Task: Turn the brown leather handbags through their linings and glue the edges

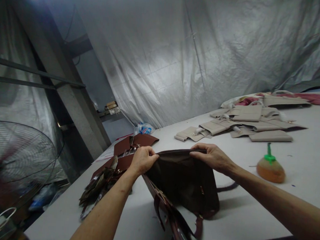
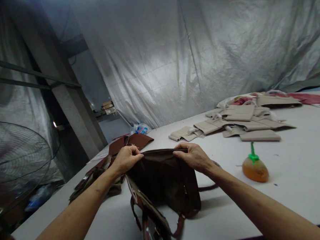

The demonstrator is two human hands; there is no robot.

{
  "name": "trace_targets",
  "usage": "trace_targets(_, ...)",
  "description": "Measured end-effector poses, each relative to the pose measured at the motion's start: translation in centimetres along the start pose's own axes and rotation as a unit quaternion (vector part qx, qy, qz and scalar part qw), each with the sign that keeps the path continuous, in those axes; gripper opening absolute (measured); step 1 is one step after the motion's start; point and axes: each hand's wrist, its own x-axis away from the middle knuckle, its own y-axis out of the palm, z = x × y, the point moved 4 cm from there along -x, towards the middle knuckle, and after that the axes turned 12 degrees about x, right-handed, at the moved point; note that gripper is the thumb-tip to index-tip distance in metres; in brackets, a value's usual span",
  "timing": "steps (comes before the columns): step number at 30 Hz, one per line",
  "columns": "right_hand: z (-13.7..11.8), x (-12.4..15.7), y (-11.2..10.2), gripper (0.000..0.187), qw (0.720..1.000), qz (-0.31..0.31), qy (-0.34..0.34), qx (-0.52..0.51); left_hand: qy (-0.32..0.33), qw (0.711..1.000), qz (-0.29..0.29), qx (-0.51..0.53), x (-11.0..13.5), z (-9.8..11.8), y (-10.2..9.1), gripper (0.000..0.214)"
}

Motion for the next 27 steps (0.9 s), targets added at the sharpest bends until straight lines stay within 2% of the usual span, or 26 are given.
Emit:
trace_targets(3,-0.7,-0.2,-0.5,0.025,0.993,0.04,-0.024,0.109,-0.003,0.999,0.014,-0.034,-0.1,0.4,0.1,0.012)
trace_targets(5,-1.6,-0.2,-0.6,0.023,0.971,0.072,-0.048,0.223,-0.006,0.998,0.023,-0.052,-0.1,0.7,0.2,0.011)
trace_targets(6,-2.2,-0.1,-0.5,0.022,0.951,0.088,-0.062,0.29,-0.006,0.998,0.026,-0.058,-0.1,0.9,0.2,0.011)
trace_targets(9,-4.6,0.0,0.5,0.023,0.867,0.114,-0.127,0.469,-0.002,0.997,0.031,-0.073,-0.1,1.2,0.3,0.011)
trace_targets(10,-5.4,-0.2,1.0,0.023,0.849,0.108,-0.148,0.496,0.0,0.997,0.032,-0.076,-0.1,1.2,0.2,0.011)
trace_targets(11,-5.9,-0.4,1.4,0.023,0.844,0.092,-0.157,0.504,0.002,0.996,0.034,-0.078,-0.1,1.2,0.2,0.011)
trace_targets(14,-6.6,-1.6,2.4,0.025,0.869,0.033,-0.132,0.477,0.004,0.997,0.03,-0.072,0.1,1.1,0.1,0.012)
trace_targets(16,-6.5,-2.4,2.6,0.024,0.881,0.015,-0.111,0.461,0.004,0.998,0.026,-0.065,0.2,1.0,0.1,0.013)
trace_targets(22,-5.9,-3.6,2.3,0.025,0.89,0.004,-0.101,0.444,-0.01,0.997,0.034,-0.07,0.3,1.1,0.1,0.012)
trace_targets(27,-6.8,-3.8,3.0,0.027,0.893,-0.031,-0.126,0.43,-0.005,0.997,0.034,-0.074,0.1,1.3,0.3,0.012)
